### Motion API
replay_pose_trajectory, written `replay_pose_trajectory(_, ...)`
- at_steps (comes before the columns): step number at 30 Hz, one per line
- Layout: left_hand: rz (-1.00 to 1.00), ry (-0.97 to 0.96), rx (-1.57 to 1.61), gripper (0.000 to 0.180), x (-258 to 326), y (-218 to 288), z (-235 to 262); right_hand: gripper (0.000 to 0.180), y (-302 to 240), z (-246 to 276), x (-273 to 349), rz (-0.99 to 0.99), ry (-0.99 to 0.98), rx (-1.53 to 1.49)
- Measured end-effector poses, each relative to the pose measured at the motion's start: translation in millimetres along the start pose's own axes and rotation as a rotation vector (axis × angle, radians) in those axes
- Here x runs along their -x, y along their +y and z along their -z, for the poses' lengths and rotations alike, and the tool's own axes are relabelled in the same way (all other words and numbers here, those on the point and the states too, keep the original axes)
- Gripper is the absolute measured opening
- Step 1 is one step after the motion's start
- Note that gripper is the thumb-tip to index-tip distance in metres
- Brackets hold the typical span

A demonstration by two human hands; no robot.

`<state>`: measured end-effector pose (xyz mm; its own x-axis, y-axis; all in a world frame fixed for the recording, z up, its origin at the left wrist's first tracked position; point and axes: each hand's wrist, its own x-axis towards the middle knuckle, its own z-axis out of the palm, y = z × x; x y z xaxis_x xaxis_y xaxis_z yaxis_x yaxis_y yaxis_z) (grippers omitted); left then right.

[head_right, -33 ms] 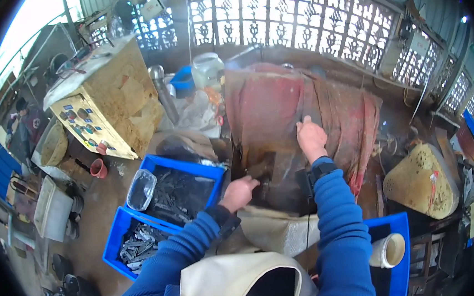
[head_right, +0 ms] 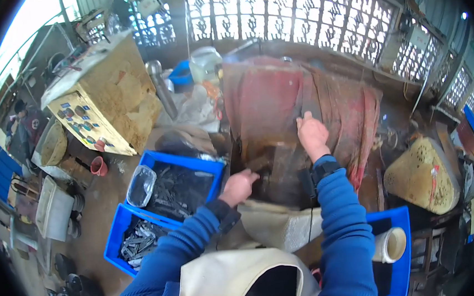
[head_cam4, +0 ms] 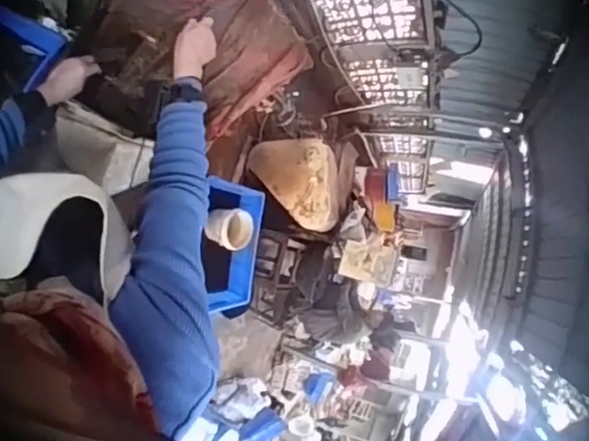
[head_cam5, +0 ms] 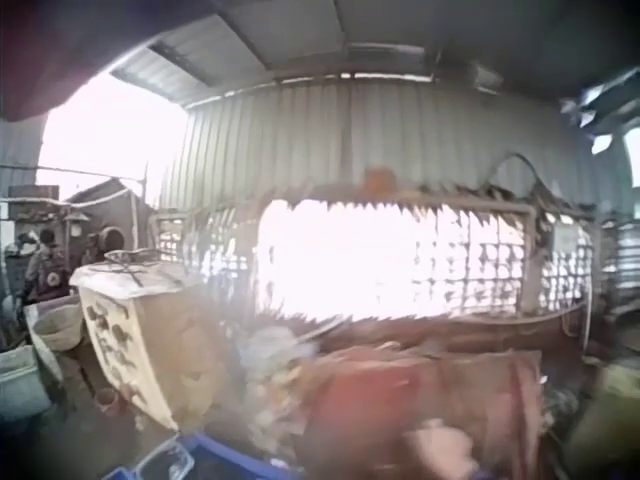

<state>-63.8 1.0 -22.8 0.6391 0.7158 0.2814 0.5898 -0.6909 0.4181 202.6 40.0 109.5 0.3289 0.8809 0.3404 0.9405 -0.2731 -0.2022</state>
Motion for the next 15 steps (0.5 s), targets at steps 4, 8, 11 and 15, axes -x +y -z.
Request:
replay_pose_trajectory(4, -0.042, 0.202, 0.141, 0.030, -10, -8, -5, 0.023, 8, 28, 62, 0.180, 0.106, -0.177)
replay_pose_trajectory(8, 0.083, 0.337, 0.292, 0.029, -25, -20, -33, 0.012, 17, 50, 141, 0.234, -0.080, -0.451)
replay_pose_trajectory(11, 0.215, 0.238, 0.420, 0.024, -32, -12, -50, 0.009, 30, 39, 198, 0.256, -0.145, -0.587)
replay_pose_trajectory(15, 0.369, 0.035, 0.349, 0.018, -40, 11, -58, 0.012, 40, 31, 256, 0.283, -0.190, -0.546)
